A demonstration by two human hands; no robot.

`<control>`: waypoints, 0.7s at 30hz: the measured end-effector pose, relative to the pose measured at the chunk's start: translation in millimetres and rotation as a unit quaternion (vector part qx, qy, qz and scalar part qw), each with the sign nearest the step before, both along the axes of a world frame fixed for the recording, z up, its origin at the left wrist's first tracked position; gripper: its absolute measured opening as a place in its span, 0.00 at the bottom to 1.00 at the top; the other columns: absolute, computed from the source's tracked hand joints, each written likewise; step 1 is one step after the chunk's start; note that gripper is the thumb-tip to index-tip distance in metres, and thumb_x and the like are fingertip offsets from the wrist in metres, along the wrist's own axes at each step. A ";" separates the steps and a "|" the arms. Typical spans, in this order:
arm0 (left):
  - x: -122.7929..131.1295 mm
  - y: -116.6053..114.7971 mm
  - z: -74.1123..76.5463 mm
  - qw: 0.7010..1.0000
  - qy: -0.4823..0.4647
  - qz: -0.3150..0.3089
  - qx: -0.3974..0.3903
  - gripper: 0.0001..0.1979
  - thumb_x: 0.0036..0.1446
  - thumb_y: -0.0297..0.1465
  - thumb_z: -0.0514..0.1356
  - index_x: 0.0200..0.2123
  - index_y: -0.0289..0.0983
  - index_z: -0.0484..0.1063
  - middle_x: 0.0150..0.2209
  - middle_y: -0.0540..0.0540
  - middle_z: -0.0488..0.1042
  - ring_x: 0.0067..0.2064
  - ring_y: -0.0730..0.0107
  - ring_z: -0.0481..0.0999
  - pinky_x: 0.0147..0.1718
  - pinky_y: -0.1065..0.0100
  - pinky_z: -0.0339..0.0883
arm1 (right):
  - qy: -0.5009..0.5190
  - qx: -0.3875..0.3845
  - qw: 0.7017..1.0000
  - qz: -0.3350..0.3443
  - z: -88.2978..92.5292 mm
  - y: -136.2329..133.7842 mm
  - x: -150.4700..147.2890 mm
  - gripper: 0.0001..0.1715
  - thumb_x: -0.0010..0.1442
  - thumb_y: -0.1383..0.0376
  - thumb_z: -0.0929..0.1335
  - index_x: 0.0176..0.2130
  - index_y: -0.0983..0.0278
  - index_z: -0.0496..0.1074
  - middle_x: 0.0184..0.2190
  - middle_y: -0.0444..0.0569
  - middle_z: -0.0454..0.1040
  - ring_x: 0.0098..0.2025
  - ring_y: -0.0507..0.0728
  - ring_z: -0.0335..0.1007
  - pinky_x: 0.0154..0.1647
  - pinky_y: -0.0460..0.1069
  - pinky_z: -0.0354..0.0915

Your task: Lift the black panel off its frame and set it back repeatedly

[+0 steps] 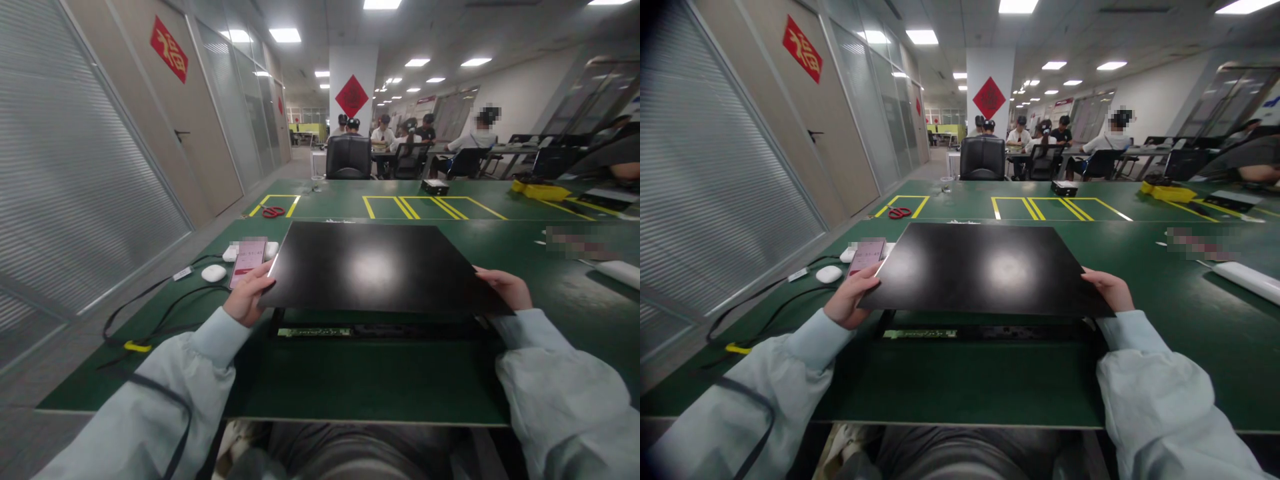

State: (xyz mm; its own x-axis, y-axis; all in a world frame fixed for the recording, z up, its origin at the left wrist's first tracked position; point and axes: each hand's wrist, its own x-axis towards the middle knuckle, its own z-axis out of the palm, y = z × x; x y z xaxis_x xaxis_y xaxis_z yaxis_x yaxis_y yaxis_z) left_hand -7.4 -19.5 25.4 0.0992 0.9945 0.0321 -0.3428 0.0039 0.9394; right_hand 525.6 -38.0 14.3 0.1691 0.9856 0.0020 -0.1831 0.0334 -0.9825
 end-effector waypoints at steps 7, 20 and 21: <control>-2.3 1.0 1.5 0.998 -0.012 0.056 0.017 0.29 0.42 0.32 0.81 0.51 0.34 0.89 0.48 0.37 0.92 0.60 0.35 0.88 0.59 0.49 0.84 | -0.003 -0.046 0.999 0.004 4.6 8.1 8.9 0.23 0.53 0.59 0.72 0.50 0.48 0.82 0.47 0.50 0.91 0.57 0.70 0.88 0.58 0.68 0.84; -0.5 -1.4 -3.7 0.999 0.014 0.045 -0.008 0.34 0.43 0.30 0.82 0.57 0.34 0.88 0.48 0.37 0.92 0.60 0.36 0.88 0.61 0.48 0.84 | -0.053 -0.083 0.991 -0.093 2.0 10.5 3.0 0.28 0.59 0.46 0.73 0.57 0.45 0.75 0.39 0.51 0.90 0.42 0.72 0.87 0.37 0.64 0.77; -0.2 -1.4 -3.8 0.999 0.017 0.042 -0.014 0.33 0.43 0.30 0.82 0.56 0.34 0.88 0.48 0.37 0.92 0.60 0.36 0.89 0.60 0.48 0.85 | -0.076 -0.081 0.989 -0.093 0.5 11.3 5.7 0.30 0.59 0.44 0.73 0.59 0.44 0.75 0.39 0.51 0.90 0.39 0.71 0.85 0.34 0.63 0.75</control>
